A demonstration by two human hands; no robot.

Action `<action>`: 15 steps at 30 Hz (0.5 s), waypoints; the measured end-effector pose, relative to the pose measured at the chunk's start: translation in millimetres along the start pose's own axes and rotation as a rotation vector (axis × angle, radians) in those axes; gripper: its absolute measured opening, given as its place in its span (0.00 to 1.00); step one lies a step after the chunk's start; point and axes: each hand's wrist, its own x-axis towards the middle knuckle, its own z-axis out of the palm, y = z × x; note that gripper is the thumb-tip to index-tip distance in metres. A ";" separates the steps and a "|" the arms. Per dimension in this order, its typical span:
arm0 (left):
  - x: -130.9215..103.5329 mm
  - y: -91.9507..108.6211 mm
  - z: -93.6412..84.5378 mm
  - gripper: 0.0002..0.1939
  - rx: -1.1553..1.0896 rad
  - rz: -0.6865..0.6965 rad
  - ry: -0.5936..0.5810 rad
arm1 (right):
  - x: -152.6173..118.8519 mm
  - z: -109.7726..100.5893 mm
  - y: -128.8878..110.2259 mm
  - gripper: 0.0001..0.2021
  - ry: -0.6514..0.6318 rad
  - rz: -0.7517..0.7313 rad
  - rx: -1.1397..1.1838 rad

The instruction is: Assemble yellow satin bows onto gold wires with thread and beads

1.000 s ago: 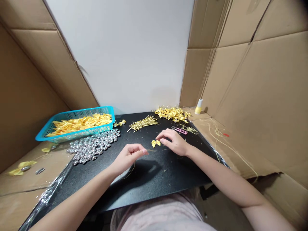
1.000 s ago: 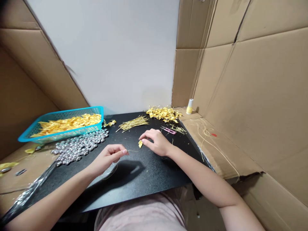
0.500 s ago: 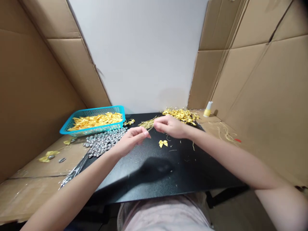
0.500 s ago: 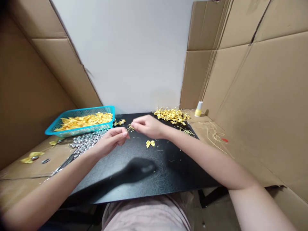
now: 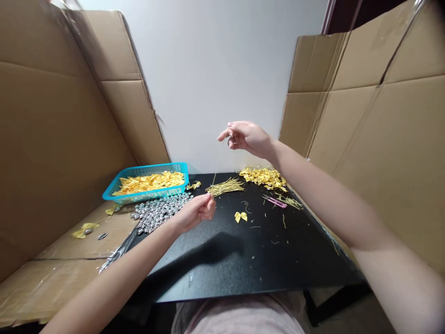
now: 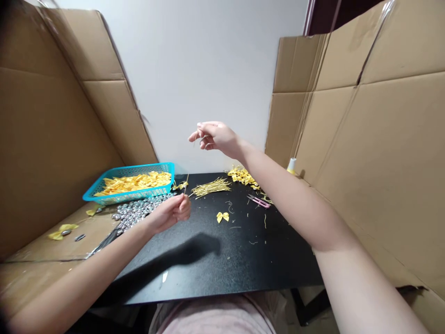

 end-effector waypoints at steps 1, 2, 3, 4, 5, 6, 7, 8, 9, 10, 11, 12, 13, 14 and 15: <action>-4.2 -2.6 -1.4 0.25 0.042 -0.001 -0.009 | -1.2 -1.7 0.8 0.17 -0.021 -0.002 -0.068; -9.6 -4.0 -3.8 0.25 0.085 -0.006 -0.026 | -3.0 -3.1 1.4 0.16 -0.052 -0.006 -0.162; -16.0 -4.2 -7.2 0.25 0.135 -0.015 -0.051 | -5.6 -4.1 1.7 0.15 -0.090 -0.012 -0.277; -23.5 -3.2 -11.6 0.24 0.204 -0.027 -0.082 | -9.0 -4.4 1.9 0.14 -0.129 -0.018 -0.406; -31.8 -1.2 -16.8 0.24 0.349 -0.049 -0.144 | -13.3 -3.7 2.1 0.14 -0.170 -0.023 -0.536; -40.9 1.3 -22.6 0.24 0.487 -0.065 -0.196 | -18.5 -1.9 2.9 0.13 -0.215 -0.024 -0.653; -50.5 4.2 -28.9 0.24 0.600 -0.087 -0.238 | -24.4 1.2 4.8 0.13 -0.261 -0.019 -0.746; -60.2 6.9 -35.3 0.24 0.684 -0.111 -0.270 | -31.0 5.3 8.3 0.13 -0.308 -0.011 -0.811; -69.8 9.2 -41.8 0.25 0.747 -0.132 -0.297 | -38.4 10.4 14.1 0.13 -0.357 -0.001 -0.843; -79.0 10.9 -48.3 0.25 0.807 -0.160 -0.304 | -46.3 16.3 22.5 0.13 -0.394 0.005 -0.845; -87.7 11.6 -54.9 0.26 0.870 -0.193 -0.306 | -54.8 22.9 33.7 0.13 -0.418 0.007 -0.829; -95.6 11.4 -61.4 0.26 0.938 -0.226 -0.295 | -63.8 30.0 47.3 0.13 -0.430 0.008 -0.801; -102.8 10.3 -68.1 0.25 1.013 -0.246 -0.274 | -73.1 37.3 62.9 0.13 -0.436 0.001 -0.768; -108.9 8.8 -74.6 0.24 1.089 -0.263 -0.252 | -82.7 44.7 79.5 0.12 -0.441 0.010 -0.766; -114.1 7.1 -80.9 0.23 1.162 -0.278 -0.229 | -92.1 51.9 96.0 0.12 -0.436 0.024 -0.763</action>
